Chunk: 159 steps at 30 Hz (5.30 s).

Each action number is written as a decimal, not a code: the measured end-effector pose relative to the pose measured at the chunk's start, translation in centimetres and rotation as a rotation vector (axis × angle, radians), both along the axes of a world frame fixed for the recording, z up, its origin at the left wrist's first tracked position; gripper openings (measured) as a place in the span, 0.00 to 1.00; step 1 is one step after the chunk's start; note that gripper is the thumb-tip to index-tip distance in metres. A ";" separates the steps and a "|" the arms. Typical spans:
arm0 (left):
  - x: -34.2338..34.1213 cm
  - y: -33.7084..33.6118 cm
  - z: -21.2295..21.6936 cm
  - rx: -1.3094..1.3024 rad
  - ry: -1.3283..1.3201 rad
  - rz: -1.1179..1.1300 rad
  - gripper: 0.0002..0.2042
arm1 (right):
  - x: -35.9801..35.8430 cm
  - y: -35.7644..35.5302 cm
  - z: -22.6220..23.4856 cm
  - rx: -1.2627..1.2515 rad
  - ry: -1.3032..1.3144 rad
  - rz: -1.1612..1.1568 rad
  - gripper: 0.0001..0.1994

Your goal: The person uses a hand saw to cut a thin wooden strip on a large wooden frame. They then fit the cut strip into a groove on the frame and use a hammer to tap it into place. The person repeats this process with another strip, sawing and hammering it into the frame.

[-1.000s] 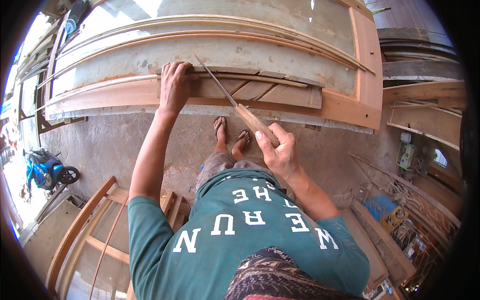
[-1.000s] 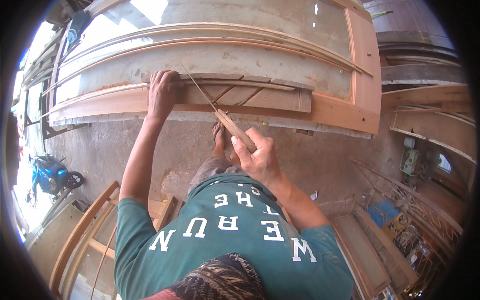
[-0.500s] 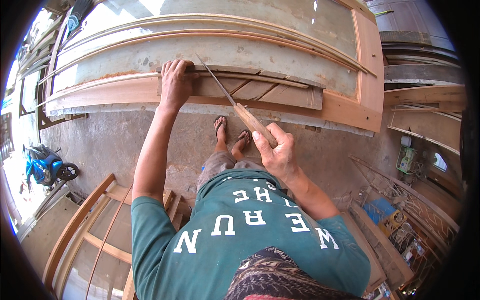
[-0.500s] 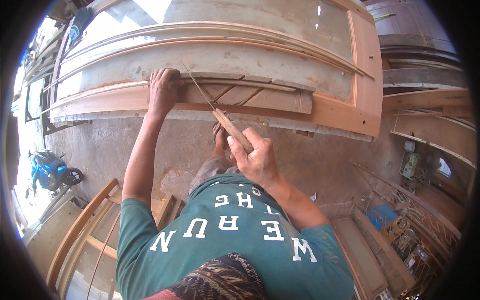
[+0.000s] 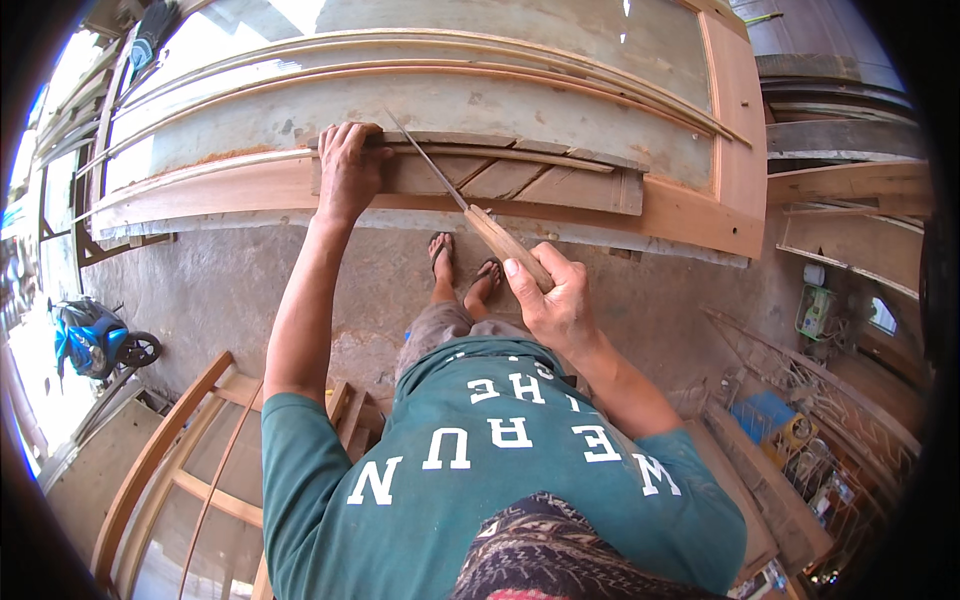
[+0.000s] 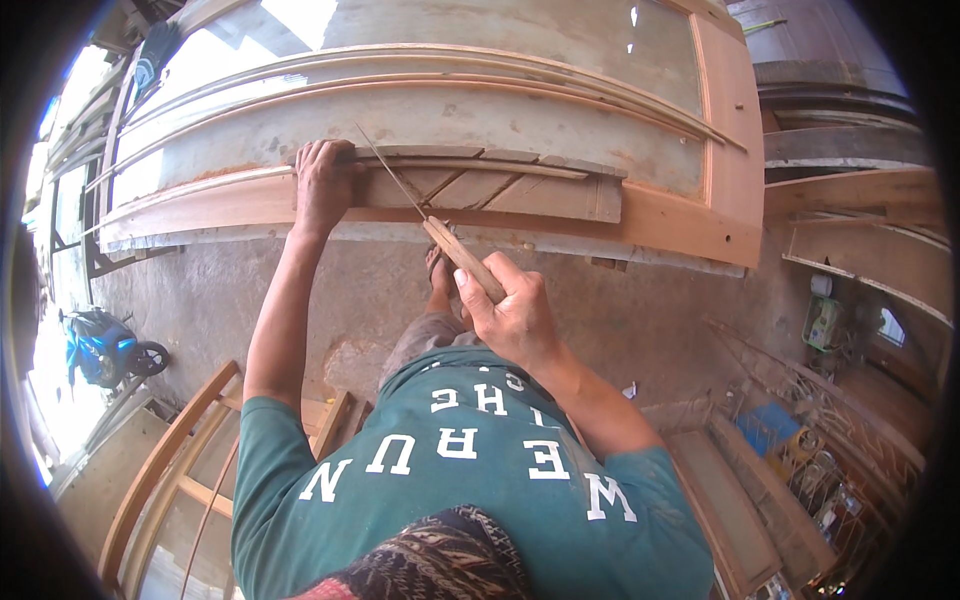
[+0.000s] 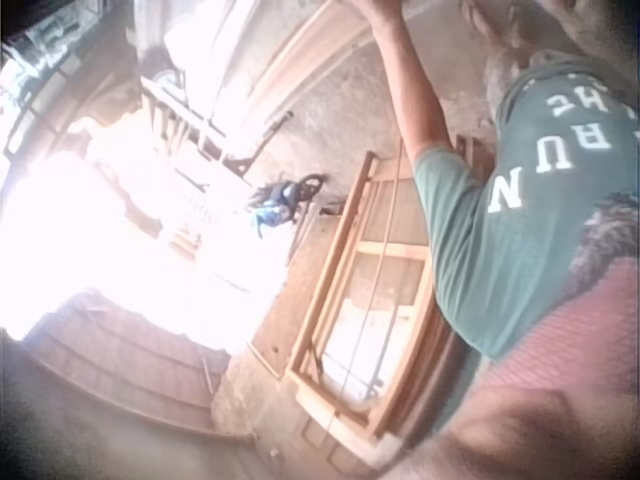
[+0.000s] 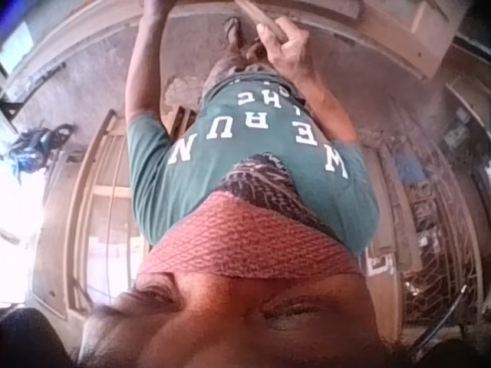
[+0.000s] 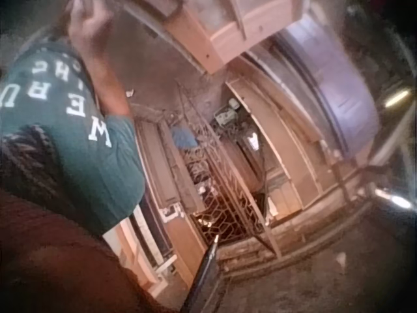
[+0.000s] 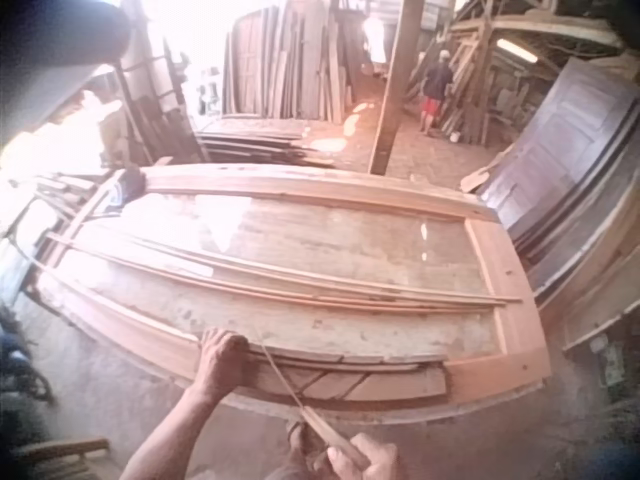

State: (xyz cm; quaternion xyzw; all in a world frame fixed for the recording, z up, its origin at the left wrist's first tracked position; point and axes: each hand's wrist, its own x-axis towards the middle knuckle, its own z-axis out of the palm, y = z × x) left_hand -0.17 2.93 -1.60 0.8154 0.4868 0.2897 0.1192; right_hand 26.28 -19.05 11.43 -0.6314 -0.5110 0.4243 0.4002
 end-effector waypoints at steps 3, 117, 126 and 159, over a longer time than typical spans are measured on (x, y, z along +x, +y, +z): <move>0.3 -0.2 0.5 -0.031 0.071 0.018 0.15 | 0.3 -0.5 -0.5 0.015 -0.013 0.001 0.14; 1.0 -0.4 1.1 -0.086 0.060 0.031 0.15 | 0.6 1.3 -4.7 0.146 -0.077 -0.040 0.14; 1.1 0.0 1.1 -0.072 0.065 0.011 0.17 | -0.3 4.5 -5.4 0.157 -0.107 -0.012 0.15; 0.2 -0.5 1.7 -0.139 0.001 -0.018 0.17 | 8.3 -8.1 -0.9 0.157 0.008 -0.162 0.13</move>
